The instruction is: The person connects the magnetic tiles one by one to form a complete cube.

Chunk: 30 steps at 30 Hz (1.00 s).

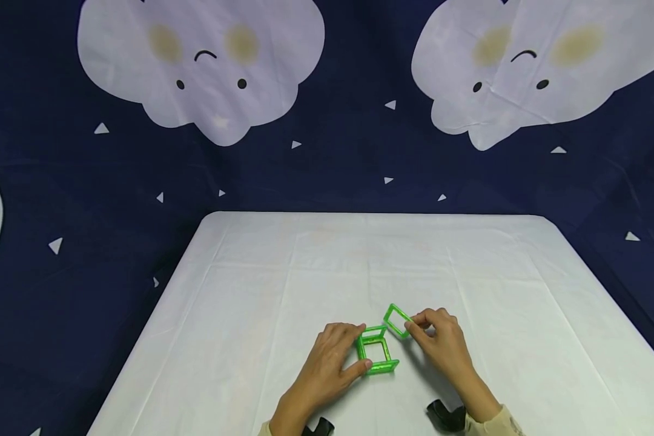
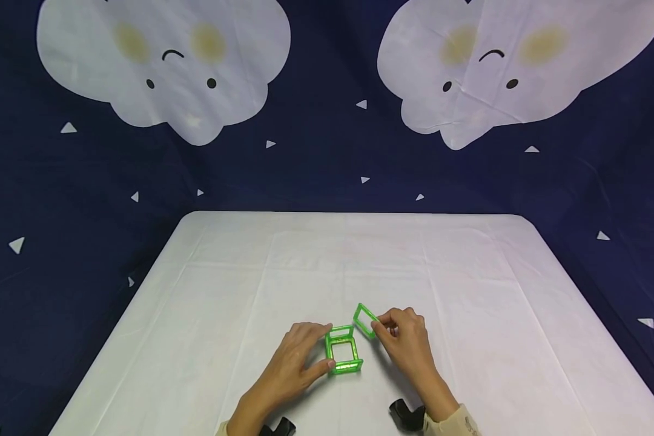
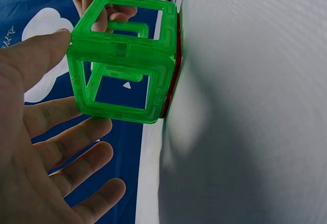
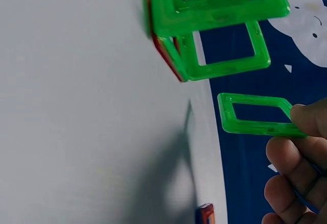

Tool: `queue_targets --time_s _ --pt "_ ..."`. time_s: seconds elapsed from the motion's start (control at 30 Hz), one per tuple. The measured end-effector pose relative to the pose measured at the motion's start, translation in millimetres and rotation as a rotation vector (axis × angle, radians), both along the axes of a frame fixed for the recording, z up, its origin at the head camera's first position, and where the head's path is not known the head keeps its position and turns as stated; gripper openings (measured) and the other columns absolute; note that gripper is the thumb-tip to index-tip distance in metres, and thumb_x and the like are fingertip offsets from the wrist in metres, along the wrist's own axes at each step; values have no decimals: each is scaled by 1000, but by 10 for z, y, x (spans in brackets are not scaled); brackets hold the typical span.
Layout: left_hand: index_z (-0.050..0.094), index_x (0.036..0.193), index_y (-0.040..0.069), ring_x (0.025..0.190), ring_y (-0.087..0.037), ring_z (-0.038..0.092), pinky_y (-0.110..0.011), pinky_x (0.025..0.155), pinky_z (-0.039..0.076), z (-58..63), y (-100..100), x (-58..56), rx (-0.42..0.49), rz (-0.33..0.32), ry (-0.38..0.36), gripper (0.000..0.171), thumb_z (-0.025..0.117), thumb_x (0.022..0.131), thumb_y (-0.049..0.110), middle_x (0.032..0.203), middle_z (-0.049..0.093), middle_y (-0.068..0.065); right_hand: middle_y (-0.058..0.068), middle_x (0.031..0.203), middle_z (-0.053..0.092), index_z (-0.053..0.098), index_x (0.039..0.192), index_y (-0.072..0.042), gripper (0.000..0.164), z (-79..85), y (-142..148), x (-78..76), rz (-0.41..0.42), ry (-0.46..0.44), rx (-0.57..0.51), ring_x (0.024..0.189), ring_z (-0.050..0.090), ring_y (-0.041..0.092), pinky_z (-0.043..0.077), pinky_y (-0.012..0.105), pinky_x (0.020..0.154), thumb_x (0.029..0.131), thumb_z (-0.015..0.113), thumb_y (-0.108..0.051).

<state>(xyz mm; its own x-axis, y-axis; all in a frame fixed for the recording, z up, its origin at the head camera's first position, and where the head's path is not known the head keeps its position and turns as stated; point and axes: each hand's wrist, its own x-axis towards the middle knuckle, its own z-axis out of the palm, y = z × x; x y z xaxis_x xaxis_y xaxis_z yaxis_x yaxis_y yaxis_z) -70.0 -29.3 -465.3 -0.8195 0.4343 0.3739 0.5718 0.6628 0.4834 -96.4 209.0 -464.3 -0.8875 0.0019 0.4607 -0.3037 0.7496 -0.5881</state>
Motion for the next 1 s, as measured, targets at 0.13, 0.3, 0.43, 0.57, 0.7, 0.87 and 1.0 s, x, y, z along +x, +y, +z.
queue_targets --time_s 0.13,0.3,0.43,0.57,0.7,0.87,1.0 --pt "52 133 18 117 -14 49 -35 93 42 7 1 1 7 2 -20 54 64 86 41 121 57 6 0 80 69 67 71 -18 14 -26 -6 58 -11 -33 -10 74 59 12 42 28 71 72 79 -10" --pt "52 133 16 117 -14 49 -37 95 42 24 5 1 7 7 -46 55 64 86 41 121 58 6 2 85 67 68 73 -19 12 -35 -15 127 -23 -79 -6 71 62 14 37 33 76 74 78 -12" --pt "53 133 15 118 -14 49 -37 96 42 28 6 3 7 7 -51 55 64 86 42 121 58 6 -6 73 63 67 73 -19 14 -49 -15 160 -37 -65 19 70 57 9 36 32 73 72 79 -12" --pt "52 133 15 117 -14 49 -37 95 42 29 4 7 5 6 -53 55 64 86 42 121 58 6 -10 67 62 66 71 -21 16 -69 -20 188 -48 -60 37 69 52 4 36 30 71 71 80 -13" --pt "52 133 16 117 -14 49 -36 94 42 28 3 6 3 8 -48 54 63 86 42 121 58 6 -13 65 59 65 70 -22 18 -77 -34 214 -46 -70 38 68 48 1 35 28 70 70 80 -12" --pt "52 133 16 117 -14 49 -37 94 42 31 2 4 9 7 -50 54 63 86 42 121 58 5 -13 65 59 65 69 -23 19 -82 -39 232 -46 -76 40 68 47 2 34 27 69 70 81 -12" --pt "52 133 16 117 -14 49 -37 94 42 30 1 6 10 6 -55 54 63 86 42 121 58 5 -13 64 59 65 69 -22 20 -92 -45 235 -48 -66 43 68 47 1 35 28 69 69 81 -11"
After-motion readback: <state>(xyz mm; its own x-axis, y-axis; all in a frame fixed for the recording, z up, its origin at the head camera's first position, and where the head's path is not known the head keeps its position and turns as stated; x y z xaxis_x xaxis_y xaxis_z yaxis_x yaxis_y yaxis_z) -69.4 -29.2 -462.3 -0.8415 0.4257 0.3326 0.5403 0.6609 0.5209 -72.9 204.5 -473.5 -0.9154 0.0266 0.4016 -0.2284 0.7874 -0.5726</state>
